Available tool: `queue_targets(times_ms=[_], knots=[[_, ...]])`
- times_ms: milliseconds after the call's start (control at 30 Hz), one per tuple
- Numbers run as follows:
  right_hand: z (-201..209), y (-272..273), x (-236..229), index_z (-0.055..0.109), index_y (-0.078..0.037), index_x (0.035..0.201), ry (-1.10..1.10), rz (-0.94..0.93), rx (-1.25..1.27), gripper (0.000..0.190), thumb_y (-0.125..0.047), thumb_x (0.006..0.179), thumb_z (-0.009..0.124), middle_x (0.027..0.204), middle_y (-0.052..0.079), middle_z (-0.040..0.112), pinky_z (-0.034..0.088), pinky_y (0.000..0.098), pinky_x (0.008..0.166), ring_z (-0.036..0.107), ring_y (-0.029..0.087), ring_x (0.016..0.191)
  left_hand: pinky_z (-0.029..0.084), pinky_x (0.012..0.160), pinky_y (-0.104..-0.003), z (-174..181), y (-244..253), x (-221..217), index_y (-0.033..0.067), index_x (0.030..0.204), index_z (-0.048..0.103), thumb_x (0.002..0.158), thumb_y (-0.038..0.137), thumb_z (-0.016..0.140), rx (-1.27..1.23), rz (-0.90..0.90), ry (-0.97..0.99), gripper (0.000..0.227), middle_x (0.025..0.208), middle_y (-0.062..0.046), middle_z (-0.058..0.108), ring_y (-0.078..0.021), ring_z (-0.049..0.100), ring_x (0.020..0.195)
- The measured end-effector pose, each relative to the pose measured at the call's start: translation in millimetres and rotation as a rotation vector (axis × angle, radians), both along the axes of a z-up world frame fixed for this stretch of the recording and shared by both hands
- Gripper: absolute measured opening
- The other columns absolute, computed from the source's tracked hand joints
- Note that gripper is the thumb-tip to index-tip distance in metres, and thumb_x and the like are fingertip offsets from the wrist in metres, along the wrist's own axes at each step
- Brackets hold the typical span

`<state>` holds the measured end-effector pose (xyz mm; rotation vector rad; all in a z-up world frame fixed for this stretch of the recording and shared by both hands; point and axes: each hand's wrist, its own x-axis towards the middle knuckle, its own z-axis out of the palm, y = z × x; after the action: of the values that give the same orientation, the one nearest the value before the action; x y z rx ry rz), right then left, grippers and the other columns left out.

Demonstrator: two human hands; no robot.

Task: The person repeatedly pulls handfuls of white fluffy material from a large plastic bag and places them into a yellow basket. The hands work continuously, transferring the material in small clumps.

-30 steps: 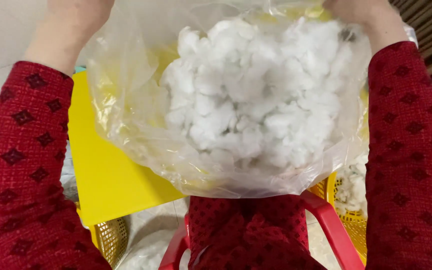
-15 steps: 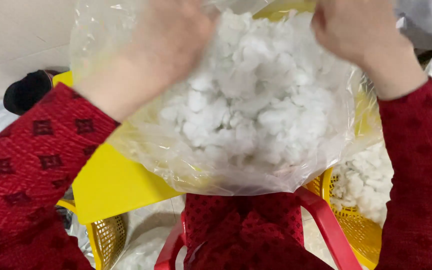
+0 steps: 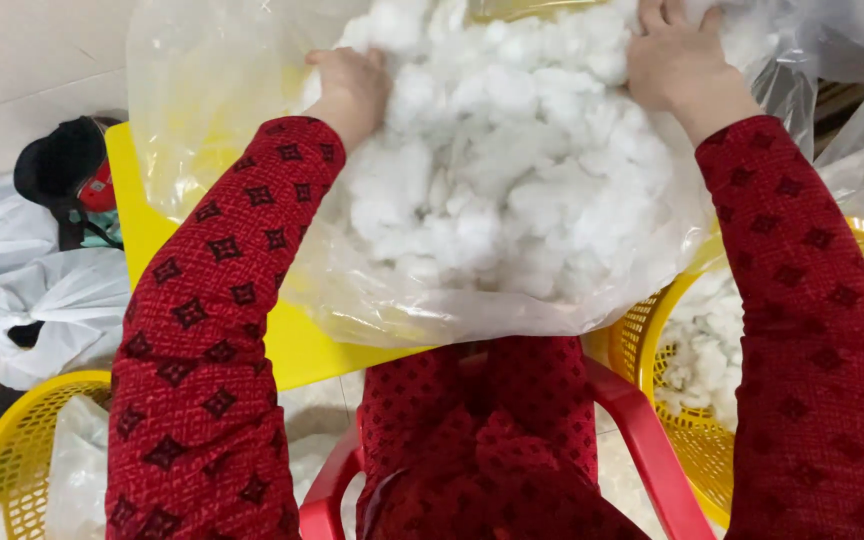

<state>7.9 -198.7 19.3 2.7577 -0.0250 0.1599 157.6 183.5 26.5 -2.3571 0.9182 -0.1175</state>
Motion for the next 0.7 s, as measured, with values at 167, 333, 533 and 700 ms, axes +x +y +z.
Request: queue_targets(times_ms=[167, 333, 533, 700], knots=[[74, 43, -34, 0.033, -0.018, 0.169, 0.132, 0.028, 0.481, 0.094, -0.026, 0.086, 0.076, 0.152, 0.027, 0.043, 0.025, 0.0669, 0.124, 0.037, 0.047, 0.142, 0.059, 0.083, -0.053, 52, 36, -2, 0.0012, 0.108, 0.078, 0.086, 0.01, 0.066, -0.296, -0.045, 0.238, 0.027, 0.115, -0.025, 0.074, -0.0451, 0.072, 0.1], [89, 144, -65, 0.043, -0.011, 0.162, -0.127, 0.38, 0.231, 0.064, -0.016, 0.104, 0.071, 0.171, 0.021, 0.029, 0.022, 0.0671, 0.132, 0.029, 0.04, 0.163, 0.059, 0.08, -0.049, 104, 24, -58, 0.0012, 0.101, 0.077, 0.089, 0.008, 0.066, -0.426, -0.126, 0.114, 0.018, 0.106, -0.025, 0.075, -0.0411, 0.073, 0.099], [27, 203, -17, 0.056, -0.025, 0.141, 0.116, 0.533, 0.105, 0.067, -0.049, 0.081, 0.072, 0.168, 0.011, 0.022, 0.02, 0.0745, 0.111, 0.013, 0.036, 0.153, 0.038, 0.096, -0.08, 37, 15, -111, 0.0234, 0.16, 0.023, 0.078, 0.03, 0.083, -0.047, 0.218, 0.431, 0.101, 0.168, -0.008, 0.003, -0.0471, 0.014, 0.149], [-10, 162, 8, 0.053, -0.026, 0.15, 0.17, 0.293, 0.017, 0.064, -0.044, 0.09, 0.065, 0.166, 0.011, 0.03, 0.024, 0.0742, 0.111, 0.014, 0.036, 0.157, 0.029, 0.091, -0.09, -12, 42, -76, 0.0197, 0.161, 0.026, 0.071, 0.022, 0.091, 0.253, 0.41, 0.208, 0.111, 0.171, -0.008, 0.0, -0.0511, 0.012, 0.15]])
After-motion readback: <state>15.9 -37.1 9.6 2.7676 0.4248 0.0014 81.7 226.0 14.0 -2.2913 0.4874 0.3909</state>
